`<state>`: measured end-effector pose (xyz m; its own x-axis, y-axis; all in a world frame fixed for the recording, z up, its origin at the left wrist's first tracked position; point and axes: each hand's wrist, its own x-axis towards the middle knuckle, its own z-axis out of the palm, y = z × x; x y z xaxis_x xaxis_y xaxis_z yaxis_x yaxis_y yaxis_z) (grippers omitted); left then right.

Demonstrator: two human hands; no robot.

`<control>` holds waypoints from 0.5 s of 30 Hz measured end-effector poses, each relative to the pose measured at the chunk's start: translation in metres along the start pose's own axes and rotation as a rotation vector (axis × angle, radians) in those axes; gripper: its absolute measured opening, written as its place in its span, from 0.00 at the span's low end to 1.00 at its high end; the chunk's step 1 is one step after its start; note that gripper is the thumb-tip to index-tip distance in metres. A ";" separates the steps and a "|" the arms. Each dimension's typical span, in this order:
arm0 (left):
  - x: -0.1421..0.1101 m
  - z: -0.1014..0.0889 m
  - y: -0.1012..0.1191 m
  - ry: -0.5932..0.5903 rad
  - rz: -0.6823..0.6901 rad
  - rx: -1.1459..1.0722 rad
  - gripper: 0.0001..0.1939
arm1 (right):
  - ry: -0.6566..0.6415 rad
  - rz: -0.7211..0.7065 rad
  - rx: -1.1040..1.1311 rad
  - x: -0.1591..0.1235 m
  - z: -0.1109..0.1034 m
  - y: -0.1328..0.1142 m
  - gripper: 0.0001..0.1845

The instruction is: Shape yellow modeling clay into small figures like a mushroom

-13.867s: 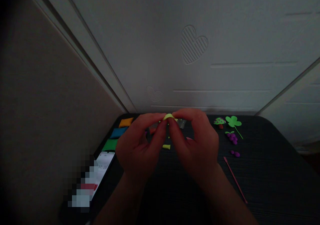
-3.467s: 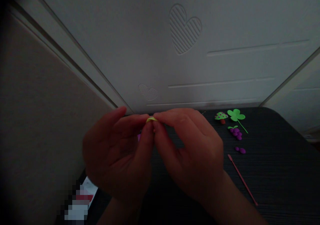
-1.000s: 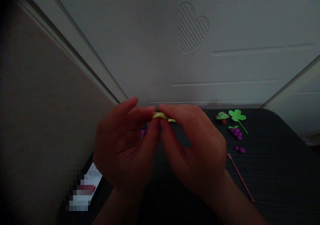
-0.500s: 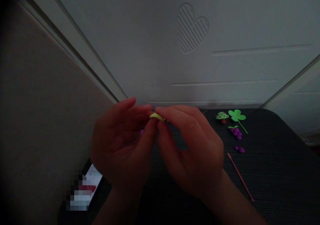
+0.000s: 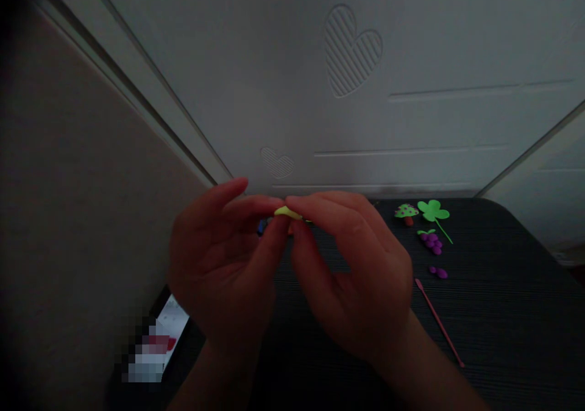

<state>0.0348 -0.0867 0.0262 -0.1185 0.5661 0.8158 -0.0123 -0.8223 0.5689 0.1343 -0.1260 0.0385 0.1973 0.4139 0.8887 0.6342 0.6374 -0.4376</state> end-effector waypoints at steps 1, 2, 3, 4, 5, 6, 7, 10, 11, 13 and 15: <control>0.000 0.000 0.000 0.000 0.005 -0.003 0.20 | 0.003 -0.007 0.000 0.000 0.000 0.000 0.22; 0.000 0.000 0.000 -0.001 0.008 -0.003 0.19 | -0.001 -0.013 -0.004 0.000 0.001 0.000 0.21; 0.000 0.000 0.000 0.003 0.010 -0.003 0.18 | -0.014 -0.014 -0.014 0.001 0.001 -0.001 0.21; -0.001 0.000 0.000 0.008 0.010 -0.003 0.17 | -0.019 -0.014 -0.028 0.001 0.001 -0.001 0.21; -0.001 0.000 0.000 0.013 0.012 -0.005 0.17 | -0.018 -0.014 -0.044 0.001 0.001 -0.002 0.21; -0.001 0.001 0.000 0.017 0.008 -0.006 0.17 | -0.014 -0.013 -0.058 0.001 0.001 -0.002 0.21; -0.001 0.001 0.001 0.022 0.000 -0.006 0.17 | -0.002 -0.018 -0.067 0.001 0.001 -0.002 0.20; -0.001 0.003 0.001 0.019 -0.032 0.003 0.18 | 0.011 -0.042 -0.068 0.000 0.003 -0.001 0.21; -0.002 0.003 0.000 0.013 -0.039 0.007 0.18 | 0.012 -0.045 -0.064 0.000 0.003 -0.001 0.21; -0.002 0.003 -0.001 -0.005 -0.043 0.016 0.19 | 0.018 -0.049 -0.059 0.000 0.003 0.001 0.21; -0.003 0.003 -0.002 -0.008 -0.024 0.025 0.19 | -0.007 -0.039 -0.080 0.000 0.001 0.001 0.22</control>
<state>0.0386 -0.0866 0.0228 -0.1102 0.5864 0.8025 0.0099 -0.8067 0.5908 0.1343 -0.1244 0.0375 0.1660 0.3948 0.9037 0.6988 0.5995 -0.3903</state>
